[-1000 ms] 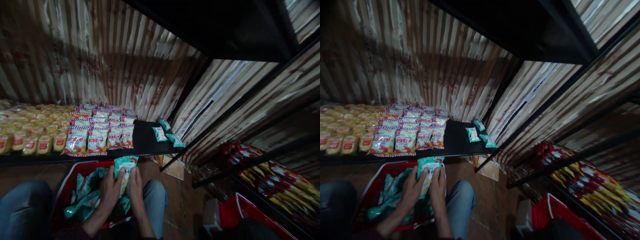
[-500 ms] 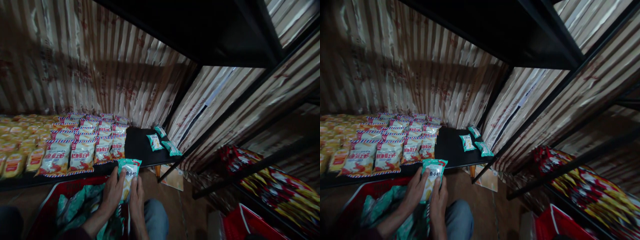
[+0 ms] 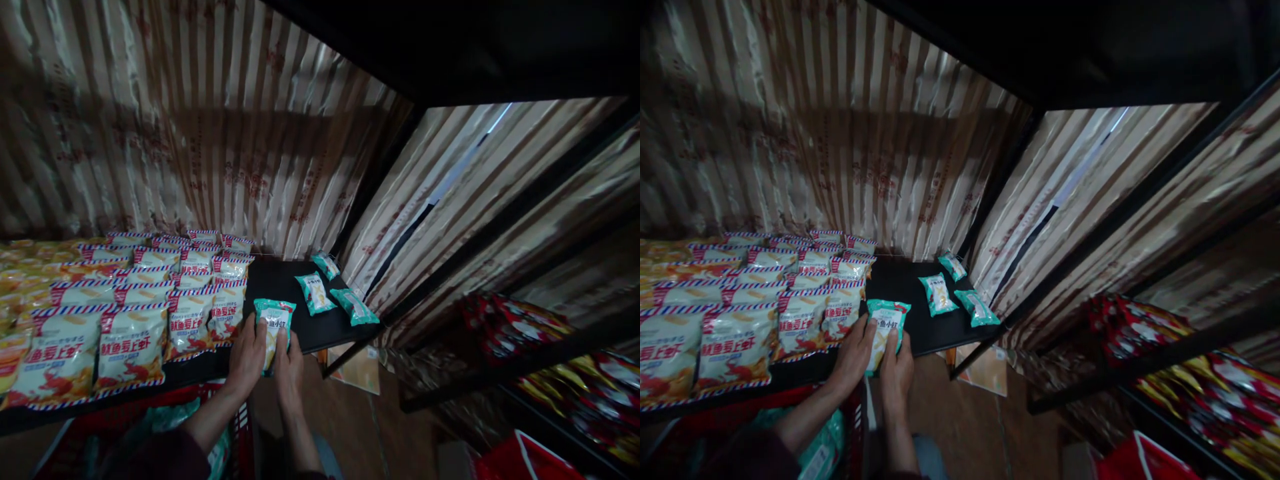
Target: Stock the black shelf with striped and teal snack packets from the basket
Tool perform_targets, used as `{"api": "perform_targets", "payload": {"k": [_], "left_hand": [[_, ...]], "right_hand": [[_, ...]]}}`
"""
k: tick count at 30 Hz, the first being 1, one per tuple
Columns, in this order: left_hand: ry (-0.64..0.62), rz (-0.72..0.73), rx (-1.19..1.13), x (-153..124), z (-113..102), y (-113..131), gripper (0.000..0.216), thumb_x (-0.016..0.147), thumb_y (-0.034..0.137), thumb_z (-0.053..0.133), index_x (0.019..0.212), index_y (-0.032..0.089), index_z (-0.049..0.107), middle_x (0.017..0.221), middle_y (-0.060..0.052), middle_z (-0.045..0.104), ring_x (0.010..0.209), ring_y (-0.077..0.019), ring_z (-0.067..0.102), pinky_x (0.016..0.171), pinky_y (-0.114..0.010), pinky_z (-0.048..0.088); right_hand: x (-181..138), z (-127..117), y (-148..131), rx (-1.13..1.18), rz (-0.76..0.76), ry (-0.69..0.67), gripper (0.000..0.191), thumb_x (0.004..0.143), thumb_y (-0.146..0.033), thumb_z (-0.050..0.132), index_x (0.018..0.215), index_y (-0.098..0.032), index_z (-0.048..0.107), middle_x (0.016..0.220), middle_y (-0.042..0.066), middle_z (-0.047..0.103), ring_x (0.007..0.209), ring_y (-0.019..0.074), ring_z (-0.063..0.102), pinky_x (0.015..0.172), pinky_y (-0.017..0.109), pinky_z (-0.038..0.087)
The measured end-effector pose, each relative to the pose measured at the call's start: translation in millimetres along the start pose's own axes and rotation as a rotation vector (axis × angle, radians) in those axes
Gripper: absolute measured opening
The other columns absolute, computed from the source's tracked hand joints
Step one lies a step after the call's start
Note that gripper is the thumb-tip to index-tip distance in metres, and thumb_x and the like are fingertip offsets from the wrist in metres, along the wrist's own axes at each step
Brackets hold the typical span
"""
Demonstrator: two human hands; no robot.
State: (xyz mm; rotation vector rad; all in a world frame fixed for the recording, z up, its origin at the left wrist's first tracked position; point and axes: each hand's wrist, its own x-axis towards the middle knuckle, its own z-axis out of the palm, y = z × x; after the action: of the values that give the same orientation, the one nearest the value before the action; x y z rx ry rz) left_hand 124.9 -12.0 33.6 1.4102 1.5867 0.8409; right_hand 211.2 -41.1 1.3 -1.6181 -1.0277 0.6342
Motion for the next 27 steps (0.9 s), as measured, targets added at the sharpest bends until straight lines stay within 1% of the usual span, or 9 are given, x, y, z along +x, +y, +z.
{"api": "perform_targets", "payload": {"k": [3, 5, 8, 12, 14, 16, 21, 24, 27], "left_hand": [[0.013, 0.027, -0.052, 10, 9, 5, 0.056, 0.091, 0.036, 0.028, 0.138, 0.006, 0.035, 0.142, -0.019, 0.045, 0.133, -0.0229, 0.042, 0.11, -0.036, 0.029], [0.009, 0.063, -0.086, 14, 15, 6, 0.059, 0.091, 0.036, 0.029, 0.142, 0.006, 0.029, 0.145, -0.018, 0.041, 0.135, -0.0223, 0.039, 0.112, -0.036, 0.028], [0.019, 0.08, -0.096, 22, 24, 8, 0.061, 0.09, 0.036, 0.031, 0.144, 0.007, 0.027, 0.149, -0.016, 0.036, 0.138, -0.0224, 0.034, 0.114, -0.037, 0.026], [0.012, 0.069, -0.025, 37, 32, 12, 0.06, 0.09, 0.035, 0.031, 0.143, 0.006, 0.03, 0.15, -0.017, 0.033, 0.14, -0.023, 0.029, 0.115, -0.037, 0.022], [0.003, 0.066, 0.021, 46, 35, 13, 0.059, 0.09, 0.034, 0.03, 0.142, 0.006, 0.032, 0.151, -0.018, 0.032, 0.141, -0.0227, 0.026, 0.115, -0.037, 0.02], [-0.002, 0.053, 0.06, 55, 39, 14, 0.057, 0.09, 0.032, 0.03, 0.141, 0.008, 0.035, 0.151, -0.017, 0.032, 0.142, -0.0226, 0.025, 0.115, -0.037, 0.02], [0.023, -0.009, 0.14, 78, 49, 17, 0.052, 0.091, 0.032, 0.03, 0.138, 0.014, 0.042, 0.151, -0.017, 0.032, 0.14, -0.0276, 0.028, 0.111, -0.046, 0.026], [0.037, -0.022, 0.163, 92, 54, 23, 0.05, 0.092, 0.033, 0.03, 0.136, 0.013, 0.045, 0.147, -0.018, 0.038, 0.139, -0.029, 0.03, 0.111, -0.047, 0.027], [0.06, 0.004, 0.171, 106, 56, 30, 0.047, 0.091, 0.03, 0.032, 0.131, 0.014, 0.05, 0.141, -0.016, 0.047, 0.139, -0.0269, 0.031, 0.112, -0.044, 0.026]], "right_hand": [[26, 3, -3, -0.117, -0.019, 0.018, 0.053, 0.088, -0.059, 0.033, 0.104, -0.018, 0.063, 0.09, 0.01, 0.072, 0.084, 0.0235, 0.066, 0.072, 0.03, 0.047], [43, 7, -5, -0.206, 0.0, 0.021, 0.055, 0.089, -0.057, 0.03, 0.109, -0.017, 0.062, 0.094, 0.012, 0.072, 0.087, 0.0251, 0.066, 0.074, 0.032, 0.046], [66, 13, -7, -0.32, 0.043, 0.033, 0.055, 0.09, -0.055, 0.029, 0.115, -0.017, 0.059, 0.097, 0.013, 0.071, 0.089, 0.0267, 0.066, 0.074, 0.034, 0.046], [93, 22, -4, -0.358, 0.033, 0.061, 0.054, 0.091, -0.054, 0.03, 0.117, -0.014, 0.057, 0.095, 0.016, 0.071, 0.086, 0.0281, 0.066, 0.073, 0.035, 0.045], [105, 28, 0, -0.348, 0.018, 0.085, 0.052, 0.09, -0.054, 0.034, 0.116, -0.015, 0.057, 0.092, 0.015, 0.071, 0.083, 0.0279, 0.066, 0.072, 0.035, 0.044], [117, 34, 3, -0.335, 0.008, 0.104, 0.048, 0.09, -0.053, 0.038, 0.114, -0.016, 0.056, 0.09, 0.014, 0.071, 0.083, 0.0271, 0.066, 0.072, 0.034, 0.044], [144, 45, 4, -0.32, 0.035, 0.092, 0.039, 0.089, -0.047, 0.044, 0.111, -0.016, 0.054, 0.092, 0.014, 0.071, 0.086, 0.0266, 0.066, 0.075, 0.033, 0.044], [158, 50, 5, -0.317, 0.051, 0.067, 0.037, 0.089, -0.045, 0.044, 0.111, -0.016, 0.053, 0.092, 0.014, 0.07, 0.086, 0.0263, 0.066, 0.075, 0.033, 0.044], [171, 54, 6, -0.291, 0.03, 0.055, 0.034, 0.088, -0.038, 0.046, 0.112, -0.014, 0.052, 0.096, 0.015, 0.069, 0.088, 0.0264, 0.065, 0.078, 0.033, 0.045]]}}
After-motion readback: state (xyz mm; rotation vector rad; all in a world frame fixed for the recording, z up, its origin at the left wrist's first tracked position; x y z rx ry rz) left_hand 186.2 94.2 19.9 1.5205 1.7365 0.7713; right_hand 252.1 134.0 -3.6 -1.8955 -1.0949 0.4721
